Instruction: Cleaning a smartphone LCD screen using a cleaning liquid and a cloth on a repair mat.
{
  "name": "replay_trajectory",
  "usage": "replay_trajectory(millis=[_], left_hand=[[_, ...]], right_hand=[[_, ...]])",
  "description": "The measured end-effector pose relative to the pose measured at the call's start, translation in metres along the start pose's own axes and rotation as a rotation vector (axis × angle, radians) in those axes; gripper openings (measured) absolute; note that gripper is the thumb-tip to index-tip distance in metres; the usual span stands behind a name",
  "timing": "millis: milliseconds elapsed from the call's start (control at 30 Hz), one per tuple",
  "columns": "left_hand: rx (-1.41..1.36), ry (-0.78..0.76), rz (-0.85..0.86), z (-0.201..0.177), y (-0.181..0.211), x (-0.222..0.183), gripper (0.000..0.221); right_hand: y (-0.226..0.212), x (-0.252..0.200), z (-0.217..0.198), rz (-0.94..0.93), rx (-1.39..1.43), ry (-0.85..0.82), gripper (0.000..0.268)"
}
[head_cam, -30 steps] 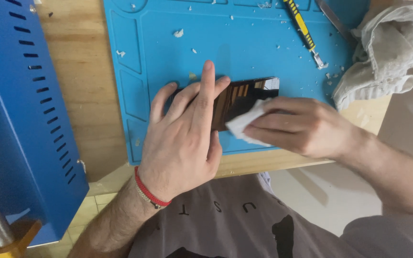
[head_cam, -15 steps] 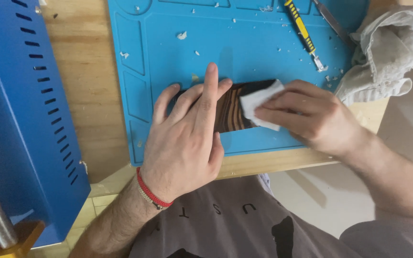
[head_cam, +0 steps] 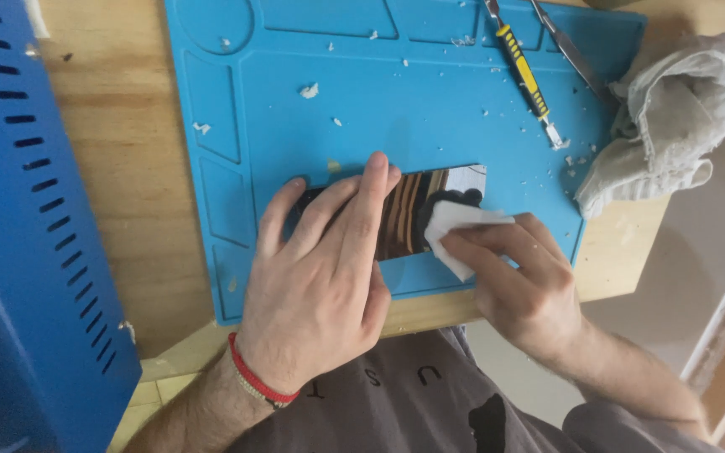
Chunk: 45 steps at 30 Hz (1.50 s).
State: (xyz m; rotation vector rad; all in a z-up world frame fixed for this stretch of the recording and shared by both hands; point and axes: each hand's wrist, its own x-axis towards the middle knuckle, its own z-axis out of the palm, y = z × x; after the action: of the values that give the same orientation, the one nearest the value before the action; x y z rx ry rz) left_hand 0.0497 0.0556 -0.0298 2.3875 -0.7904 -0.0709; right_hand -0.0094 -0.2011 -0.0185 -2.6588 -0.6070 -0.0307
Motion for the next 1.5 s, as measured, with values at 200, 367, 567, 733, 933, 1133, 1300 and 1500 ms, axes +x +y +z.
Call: replay_trajectory(millis=[200,367,567,733,933,1133,1300,1500], left_hand=[[0.16,0.039,0.02,0.008,0.01,0.012,0.058],[0.108,0.065,-0.061,0.015,0.007,0.013,0.055],[0.127,0.054,-0.054,0.017,0.005,0.01,0.05],[0.125,0.071,-0.05,0.018,0.004,0.01,0.047],[0.11,0.067,-0.04,0.02,0.004,0.009,0.046],[0.089,0.086,-0.034,0.02,0.004,0.006,0.047],[0.113,0.096,-0.045,0.019,0.003,0.006,0.047],[0.107,0.096,-0.035,0.02,0.002,0.007,0.048]], right_hand=[[0.003,0.02,0.005,0.159,0.003,0.127,0.048],[-0.003,0.049,0.026,-0.021,-0.091,0.193,0.03],[0.041,0.033,0.002,-0.131,-0.203,0.141,0.029],[0.061,0.052,-0.007,-0.352,-0.077,0.05,0.016],[0.08,0.064,-0.011,-0.52,-0.086,-0.029,0.005],[0.078,0.076,-0.008,-0.56,-0.032,-0.05,0.007],[0.084,0.073,-0.013,-0.502,-0.036,-0.067,0.012],[0.097,0.054,-0.026,-0.543,-0.104,-0.082,0.013]])
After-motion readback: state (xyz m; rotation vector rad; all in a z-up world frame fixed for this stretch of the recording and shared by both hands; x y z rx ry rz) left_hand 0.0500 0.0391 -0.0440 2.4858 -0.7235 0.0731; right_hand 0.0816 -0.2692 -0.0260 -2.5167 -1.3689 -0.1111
